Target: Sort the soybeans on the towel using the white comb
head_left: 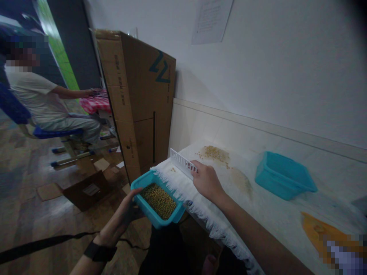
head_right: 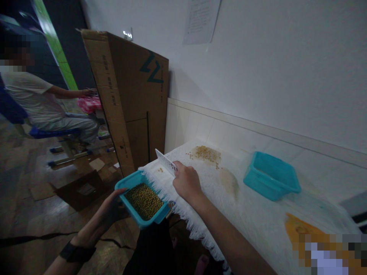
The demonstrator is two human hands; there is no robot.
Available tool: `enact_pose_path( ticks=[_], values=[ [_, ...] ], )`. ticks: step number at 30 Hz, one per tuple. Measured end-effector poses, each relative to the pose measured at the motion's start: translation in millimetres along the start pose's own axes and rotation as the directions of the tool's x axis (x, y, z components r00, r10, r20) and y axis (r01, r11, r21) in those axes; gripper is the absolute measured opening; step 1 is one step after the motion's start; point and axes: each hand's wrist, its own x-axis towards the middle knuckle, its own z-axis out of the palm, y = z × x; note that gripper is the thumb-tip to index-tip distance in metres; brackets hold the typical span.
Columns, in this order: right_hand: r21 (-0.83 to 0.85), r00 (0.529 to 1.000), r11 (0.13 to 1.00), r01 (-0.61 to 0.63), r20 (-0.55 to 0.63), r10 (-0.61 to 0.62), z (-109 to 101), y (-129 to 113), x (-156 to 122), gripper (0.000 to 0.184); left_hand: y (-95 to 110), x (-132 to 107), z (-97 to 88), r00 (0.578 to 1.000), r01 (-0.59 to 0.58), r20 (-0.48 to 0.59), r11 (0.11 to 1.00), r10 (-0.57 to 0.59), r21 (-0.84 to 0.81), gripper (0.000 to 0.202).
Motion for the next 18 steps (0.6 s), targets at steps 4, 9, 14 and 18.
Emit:
enact_pose_path(
  ticks=[4, 9, 14, 18],
  values=[
    [0.010, 1.000, 1.000, 0.009, 0.021, -0.009, 6, -5, -6, 0.040, 2, -4, 2.3, 1.000, -0.004, -0.010, 1.000, 0.004, -0.001, 0.051],
    [0.110, 0.998, 0.992, 0.056, 0.028, -0.059, 11, -13, -30, 0.042, 3, -3, 2.4, 1.000, 0.019, 0.001, 1.000, -0.019, -0.005, 0.052],
    [0.220, 0.991, 0.970, 0.106, 0.061, -0.122, 12, -24, -51, 0.043, 1, -3, 3.6, 1.000, 0.006, 0.008, 1.000, -0.006, -0.001, 0.048],
    [0.382, 0.994, 0.917, 0.114, -0.043, -0.105, 11, -20, -54, 0.036, -1, -4, 5.8, 1.000, 0.005, -0.003, 1.000, -0.005, -0.011, 0.044]
  ],
)
